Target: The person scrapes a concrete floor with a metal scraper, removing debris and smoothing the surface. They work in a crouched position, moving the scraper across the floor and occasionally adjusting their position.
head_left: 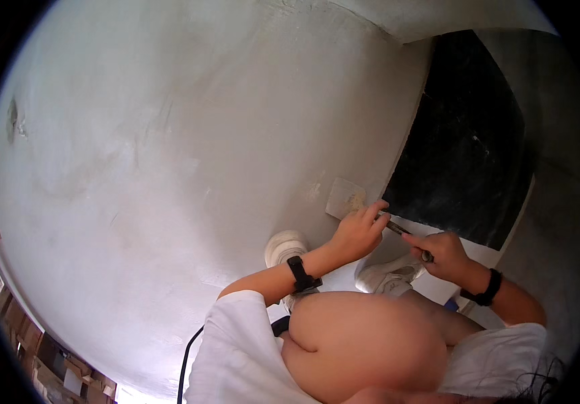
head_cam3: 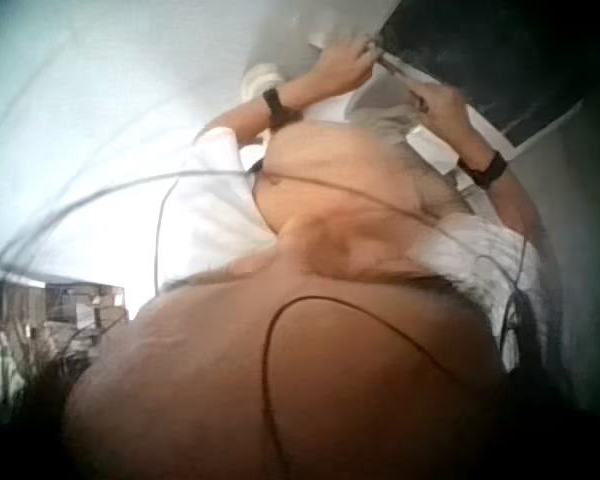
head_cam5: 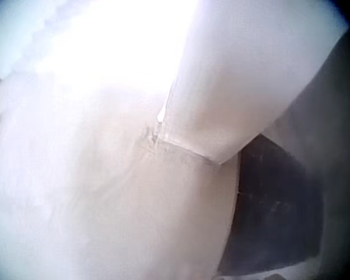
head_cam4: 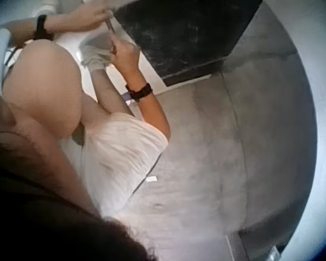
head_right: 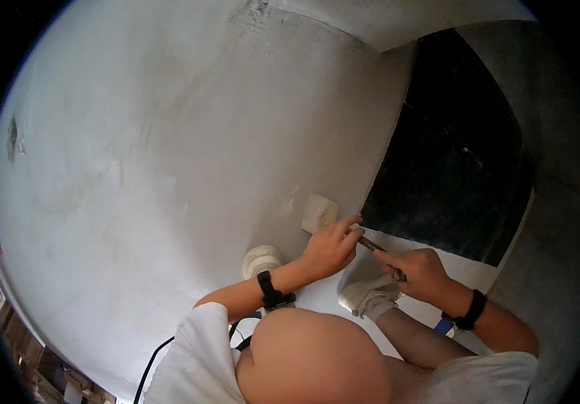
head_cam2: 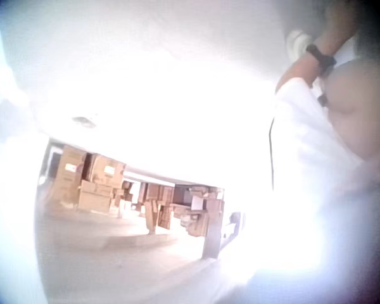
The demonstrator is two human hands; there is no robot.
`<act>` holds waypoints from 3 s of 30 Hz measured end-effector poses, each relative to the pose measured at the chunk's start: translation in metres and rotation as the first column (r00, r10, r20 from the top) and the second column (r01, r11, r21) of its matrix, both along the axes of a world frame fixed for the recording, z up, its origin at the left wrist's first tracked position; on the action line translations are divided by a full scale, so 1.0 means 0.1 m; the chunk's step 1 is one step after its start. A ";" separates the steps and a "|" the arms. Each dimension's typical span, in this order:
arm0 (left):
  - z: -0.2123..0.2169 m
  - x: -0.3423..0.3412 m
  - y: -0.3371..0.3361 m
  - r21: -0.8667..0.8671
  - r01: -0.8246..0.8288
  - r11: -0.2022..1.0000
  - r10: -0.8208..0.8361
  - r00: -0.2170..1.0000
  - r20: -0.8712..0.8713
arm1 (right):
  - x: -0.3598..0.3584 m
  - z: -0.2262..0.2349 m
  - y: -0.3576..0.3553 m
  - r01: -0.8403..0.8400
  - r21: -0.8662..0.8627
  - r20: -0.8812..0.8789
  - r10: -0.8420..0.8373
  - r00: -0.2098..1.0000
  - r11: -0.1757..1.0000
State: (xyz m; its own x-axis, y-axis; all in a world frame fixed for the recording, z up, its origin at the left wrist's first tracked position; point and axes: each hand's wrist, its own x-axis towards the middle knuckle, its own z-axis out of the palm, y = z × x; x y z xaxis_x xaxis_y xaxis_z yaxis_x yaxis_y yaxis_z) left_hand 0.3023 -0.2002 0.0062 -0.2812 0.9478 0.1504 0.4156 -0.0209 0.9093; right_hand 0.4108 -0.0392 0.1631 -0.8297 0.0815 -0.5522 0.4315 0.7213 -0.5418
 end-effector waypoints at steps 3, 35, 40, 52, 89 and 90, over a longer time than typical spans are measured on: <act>-0.04 -0.09 0.04 0.004 0.001 1.000 -0.001 0.999 -0.052 | 0.06 -0.11 -0.07 0.074 0.022 -0.058 -0.072 0.996 0.997; -0.42 -0.13 0.39 0.117 0.139 0.983 -0.125 0.985 -0.121 | 0.48 -0.48 -0.33 0.386 -0.313 0.177 -0.346 0.922 0.868; -0.44 -0.11 0.39 0.103 0.122 0.987 -0.108 0.985 -0.137 | 0.53 -0.55 -0.29 0.350 -0.329 0.166 -0.311 0.936 0.877; -0.47 -0.19 0.39 0.030 0.095 0.995 -0.088 0.980 -0.180 | 0.53 -0.75 -0.14 0.315 -0.388 0.197 -0.256 0.946 0.866; -0.46 0.00 0.25 0.054 0.094 0.994 -0.086 0.987 -0.135 | 0.49 -0.55 -0.07 0.257 -0.361 0.272 -0.162 0.949 0.897; -0.46 -0.02 0.25 0.048 0.098 0.994 -0.091 0.988 -0.125 | 0.45 -0.54 -0.06 0.250 -0.359 0.272 -0.155 0.950 0.899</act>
State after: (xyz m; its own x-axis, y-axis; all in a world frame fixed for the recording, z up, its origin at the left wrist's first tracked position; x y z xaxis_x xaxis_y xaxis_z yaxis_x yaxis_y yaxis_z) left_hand 0.3006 -0.1756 -0.0403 -0.1670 0.9588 0.2299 0.5174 -0.1132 0.8482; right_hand 0.4556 -0.0455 0.1092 -0.6631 -0.0237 -0.7481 0.6926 0.3597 -0.6253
